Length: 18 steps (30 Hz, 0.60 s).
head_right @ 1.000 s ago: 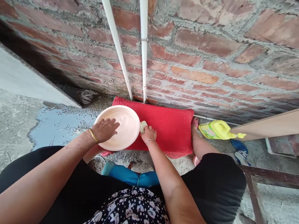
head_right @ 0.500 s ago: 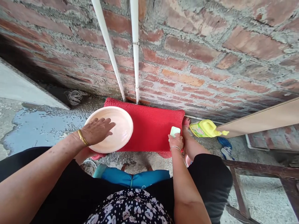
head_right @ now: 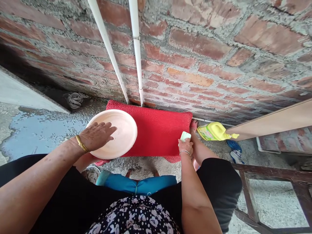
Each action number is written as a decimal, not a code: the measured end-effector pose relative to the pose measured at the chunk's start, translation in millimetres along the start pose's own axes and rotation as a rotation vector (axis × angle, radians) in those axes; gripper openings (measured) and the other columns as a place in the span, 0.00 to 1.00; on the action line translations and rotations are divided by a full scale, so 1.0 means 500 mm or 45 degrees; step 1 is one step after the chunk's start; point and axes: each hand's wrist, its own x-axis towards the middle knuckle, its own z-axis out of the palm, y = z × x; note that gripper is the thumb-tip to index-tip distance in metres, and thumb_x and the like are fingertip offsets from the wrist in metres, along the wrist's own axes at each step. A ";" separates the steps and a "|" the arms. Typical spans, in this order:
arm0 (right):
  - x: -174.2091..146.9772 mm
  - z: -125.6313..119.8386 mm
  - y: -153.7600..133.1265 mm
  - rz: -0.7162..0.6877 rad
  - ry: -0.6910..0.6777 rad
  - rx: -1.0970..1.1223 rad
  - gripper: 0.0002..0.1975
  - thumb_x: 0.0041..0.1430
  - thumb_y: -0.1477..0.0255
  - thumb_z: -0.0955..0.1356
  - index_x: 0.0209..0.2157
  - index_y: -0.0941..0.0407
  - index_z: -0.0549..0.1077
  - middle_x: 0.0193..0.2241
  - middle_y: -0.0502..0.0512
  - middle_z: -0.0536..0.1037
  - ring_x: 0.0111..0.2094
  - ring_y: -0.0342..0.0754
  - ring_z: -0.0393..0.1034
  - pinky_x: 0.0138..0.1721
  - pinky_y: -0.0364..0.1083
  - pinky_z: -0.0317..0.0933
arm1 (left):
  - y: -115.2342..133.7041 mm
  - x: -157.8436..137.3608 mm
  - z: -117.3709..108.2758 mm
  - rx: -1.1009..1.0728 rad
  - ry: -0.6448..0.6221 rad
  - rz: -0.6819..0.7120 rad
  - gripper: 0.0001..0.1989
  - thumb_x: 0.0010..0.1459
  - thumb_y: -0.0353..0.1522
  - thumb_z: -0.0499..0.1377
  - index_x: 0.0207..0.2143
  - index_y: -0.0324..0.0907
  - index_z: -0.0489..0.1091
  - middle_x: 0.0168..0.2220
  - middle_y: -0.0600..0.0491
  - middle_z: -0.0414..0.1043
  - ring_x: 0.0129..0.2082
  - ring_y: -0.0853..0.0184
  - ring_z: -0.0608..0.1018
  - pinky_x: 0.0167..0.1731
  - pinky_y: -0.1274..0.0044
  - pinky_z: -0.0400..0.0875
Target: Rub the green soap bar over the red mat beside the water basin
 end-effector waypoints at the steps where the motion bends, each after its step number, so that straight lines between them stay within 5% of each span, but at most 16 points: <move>1: 0.001 0.000 -0.001 0.025 -0.027 -0.011 0.29 0.57 0.52 0.62 0.55 0.54 0.60 0.52 0.68 0.65 0.50 0.59 0.66 0.47 0.52 0.57 | 0.000 -0.001 -0.001 0.005 -0.013 0.005 0.16 0.59 0.35 0.56 0.49 0.43 0.68 0.47 0.43 0.69 0.47 0.53 0.71 0.43 0.67 0.60; 6: -0.005 -0.016 0.018 0.213 -0.054 -0.076 0.30 0.56 0.54 0.63 0.56 0.57 0.59 0.51 0.72 0.65 0.52 0.62 0.64 0.47 0.55 0.58 | -0.003 -0.014 -0.007 0.011 -0.010 0.016 0.16 0.59 0.35 0.55 0.49 0.42 0.68 0.46 0.42 0.69 0.46 0.54 0.71 0.43 0.67 0.61; 13: -0.083 0.033 -0.013 -0.123 -0.185 -0.182 0.26 0.54 0.53 0.65 0.50 0.52 0.64 0.48 0.62 0.67 0.47 0.56 0.68 0.44 0.52 0.60 | -0.006 -0.024 -0.016 -0.030 -0.003 -0.026 0.15 0.59 0.36 0.55 0.48 0.43 0.68 0.46 0.44 0.68 0.47 0.55 0.71 0.44 0.67 0.61; 18: -0.066 -0.009 0.025 0.035 -0.165 -0.379 0.28 0.55 0.55 0.64 0.53 0.55 0.63 0.50 0.69 0.66 0.48 0.60 0.68 0.43 0.54 0.60 | -0.008 -0.039 -0.018 -0.022 -0.002 -0.002 0.16 0.61 0.36 0.53 0.50 0.43 0.67 0.47 0.44 0.68 0.47 0.55 0.71 0.44 0.68 0.61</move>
